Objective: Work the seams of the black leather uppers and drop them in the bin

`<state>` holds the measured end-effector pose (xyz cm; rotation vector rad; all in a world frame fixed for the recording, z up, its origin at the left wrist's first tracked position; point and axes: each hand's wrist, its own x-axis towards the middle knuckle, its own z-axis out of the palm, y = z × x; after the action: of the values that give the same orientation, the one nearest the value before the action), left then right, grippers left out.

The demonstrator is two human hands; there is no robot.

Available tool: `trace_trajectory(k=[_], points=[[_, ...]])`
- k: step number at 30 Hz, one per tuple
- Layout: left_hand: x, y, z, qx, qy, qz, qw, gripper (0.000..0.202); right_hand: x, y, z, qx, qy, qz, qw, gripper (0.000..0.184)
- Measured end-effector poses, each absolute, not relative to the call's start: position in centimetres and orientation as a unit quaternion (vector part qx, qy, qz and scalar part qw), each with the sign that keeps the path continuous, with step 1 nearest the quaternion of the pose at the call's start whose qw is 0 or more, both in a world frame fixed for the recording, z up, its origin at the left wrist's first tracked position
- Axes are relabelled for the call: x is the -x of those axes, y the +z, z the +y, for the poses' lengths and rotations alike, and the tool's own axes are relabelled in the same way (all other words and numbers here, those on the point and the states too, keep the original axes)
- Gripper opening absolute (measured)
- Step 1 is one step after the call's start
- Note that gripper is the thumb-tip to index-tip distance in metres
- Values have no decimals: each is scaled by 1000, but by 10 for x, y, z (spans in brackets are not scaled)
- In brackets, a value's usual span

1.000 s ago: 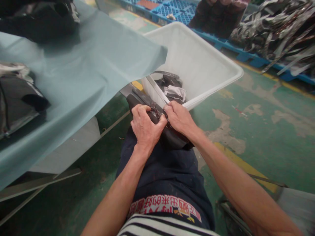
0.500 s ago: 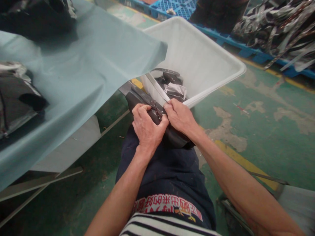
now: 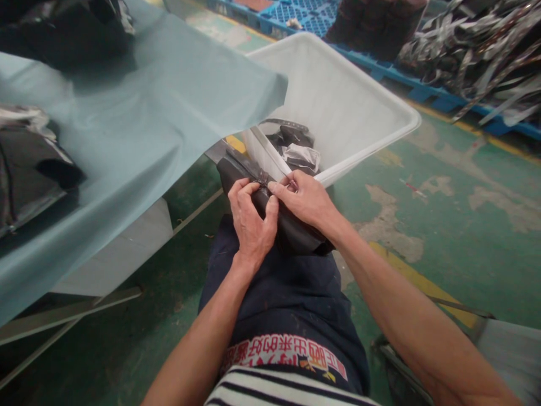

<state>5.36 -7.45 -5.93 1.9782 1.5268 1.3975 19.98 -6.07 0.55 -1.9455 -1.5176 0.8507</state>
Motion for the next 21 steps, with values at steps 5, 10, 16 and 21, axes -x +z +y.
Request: trace_trajectory(k=[5,10,16,21], points=[[-58,-61,-75,-674,499,528,135,31,-205,1,-59,694,358,-569,259,34],[-63,-63,-77,-672,504,527,128,30,-207,-1,-60,690,348,-579,259,37],[-65,-65,-78,-664,518,525,122,29,-207,-5,-58,678,353,-593,254,33],[-61,-63,-75,-668,516,522,123,30,-205,-4,-57,687,305,-626,209,33]])
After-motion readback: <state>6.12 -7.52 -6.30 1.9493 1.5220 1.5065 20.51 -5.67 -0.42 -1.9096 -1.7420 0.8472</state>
